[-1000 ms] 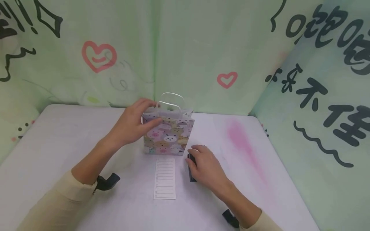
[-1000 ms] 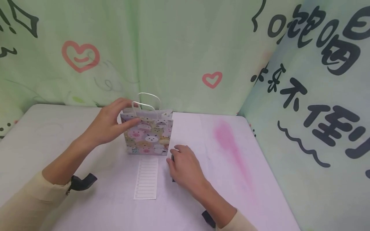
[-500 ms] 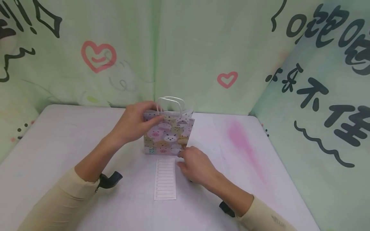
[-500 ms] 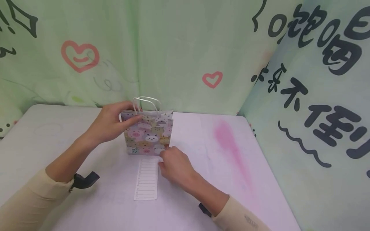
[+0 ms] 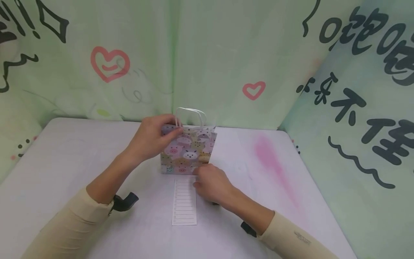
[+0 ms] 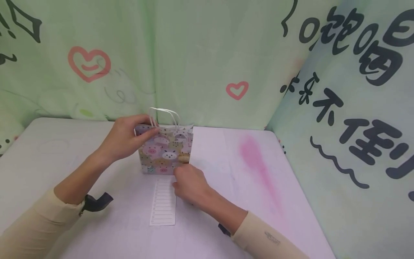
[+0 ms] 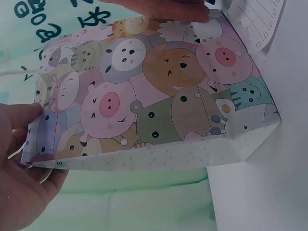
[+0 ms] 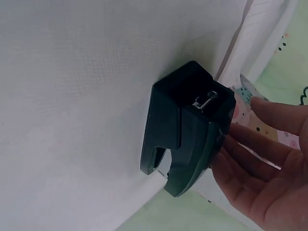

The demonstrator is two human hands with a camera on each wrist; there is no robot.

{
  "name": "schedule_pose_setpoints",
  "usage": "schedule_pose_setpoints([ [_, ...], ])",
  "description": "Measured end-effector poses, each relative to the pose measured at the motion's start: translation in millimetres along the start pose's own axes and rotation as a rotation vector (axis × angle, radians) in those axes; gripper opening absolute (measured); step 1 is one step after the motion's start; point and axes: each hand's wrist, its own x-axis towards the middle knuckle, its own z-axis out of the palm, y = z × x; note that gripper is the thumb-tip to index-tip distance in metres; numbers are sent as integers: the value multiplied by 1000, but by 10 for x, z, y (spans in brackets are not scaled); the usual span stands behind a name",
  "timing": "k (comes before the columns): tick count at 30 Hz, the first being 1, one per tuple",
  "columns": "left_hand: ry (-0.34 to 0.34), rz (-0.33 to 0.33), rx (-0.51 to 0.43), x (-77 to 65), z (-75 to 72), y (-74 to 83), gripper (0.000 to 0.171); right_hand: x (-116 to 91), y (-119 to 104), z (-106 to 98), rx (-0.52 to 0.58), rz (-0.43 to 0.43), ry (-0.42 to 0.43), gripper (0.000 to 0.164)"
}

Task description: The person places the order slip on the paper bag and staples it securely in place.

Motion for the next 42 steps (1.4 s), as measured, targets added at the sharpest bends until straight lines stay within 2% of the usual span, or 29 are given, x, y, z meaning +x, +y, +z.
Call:
schedule_pose_setpoints([
  [4, 17, -4, 11, 18, 3, 12, 13, 55, -28, 41, -21, 16, -30, 25],
  [13, 5, -21, 9, 30, 12, 41, 13, 74, -52, 99, -79, 53, -60, 32],
  [19, 4, -2, 6, 46, 8, 47, 12, 78, -60, 120, -106, 39, -62, 34],
  [27, -3, -20, 13, 42, 5, 51, 11, 99, -79, 170, -122, 18, -76, 37],
  [34, 12, -9, 15, 44, 0, 31, 10, 109, -88, 169, -158, -9, -62, 37],
  [42, 14, -1, 10, 41, 18, 20, 9, 109, -115, 185, -153, -21, -54, 47],
])
